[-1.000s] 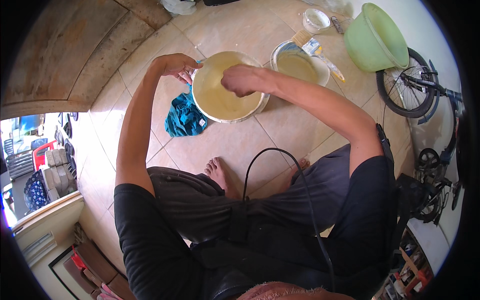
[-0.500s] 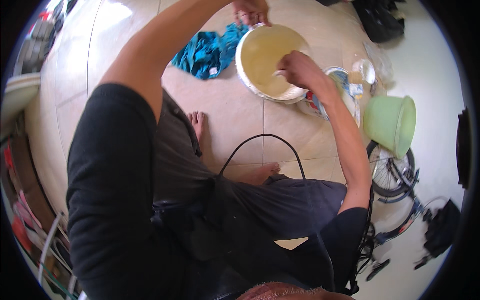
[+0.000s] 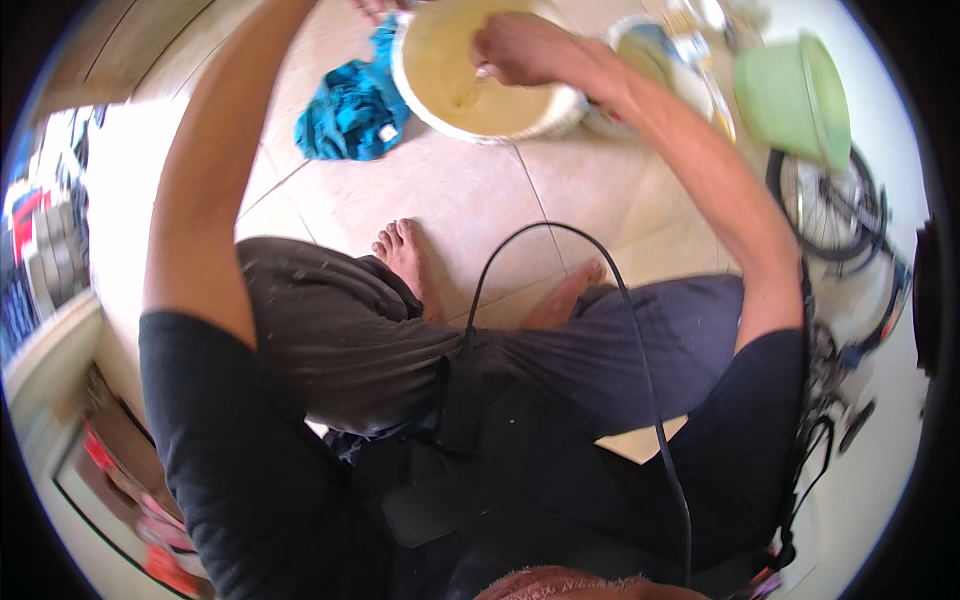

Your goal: The person mixes paint in two buckets on the floor using a paintbrush and by hand.

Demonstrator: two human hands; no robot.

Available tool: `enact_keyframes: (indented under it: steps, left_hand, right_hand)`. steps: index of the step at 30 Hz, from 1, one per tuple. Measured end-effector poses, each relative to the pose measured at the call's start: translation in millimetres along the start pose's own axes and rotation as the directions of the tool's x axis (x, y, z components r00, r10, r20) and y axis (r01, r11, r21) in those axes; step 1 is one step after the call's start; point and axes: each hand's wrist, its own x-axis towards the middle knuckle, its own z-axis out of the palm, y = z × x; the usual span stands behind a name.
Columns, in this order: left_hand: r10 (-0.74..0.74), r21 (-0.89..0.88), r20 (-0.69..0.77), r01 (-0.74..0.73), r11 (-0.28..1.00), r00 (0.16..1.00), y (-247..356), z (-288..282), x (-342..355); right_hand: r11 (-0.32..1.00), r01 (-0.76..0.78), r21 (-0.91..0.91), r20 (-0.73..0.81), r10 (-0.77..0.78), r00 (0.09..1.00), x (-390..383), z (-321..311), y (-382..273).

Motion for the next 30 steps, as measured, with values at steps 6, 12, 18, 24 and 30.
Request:
enact_keyframes:
  steps: [6, 12, 18, 24, 30]
  left_hand:
    - [0.14, 0.196, -0.27, -0.088, 0.977, 0.953, 29, 28, -14]
    - [0.026, 0.088, -0.215, -0.007, 0.996, 0.976, 42, 32, -15]
    - [0.001, -0.025, -0.184, -0.005, 1.0, 0.983, 34, 24, -21]
    - [0.01, 0.0, -0.112, -0.011, 1.0, 0.994, 42, 21, -15]
    - [-0.009, -0.081, -0.099, 0.001, 0.997, 0.995, 44, 24, -20]
  right_hand:
    - [0.902, -0.244, -0.355, -0.073, 0.234, 0.969, -13, 8, 23]
    - [0.954, -0.276, 0.115, -0.242, 0.296, 0.924, -16, 8, -19]
    - [0.982, -0.159, 0.104, 0.005, 0.16, 0.987, -31, -22, -27]
    - [0.918, -0.367, -0.152, -0.143, 0.347, 0.927, -23, -3, 5]
    - [0.972, -0.193, 0.133, -0.201, 0.217, 0.955, -13, -1, -13]
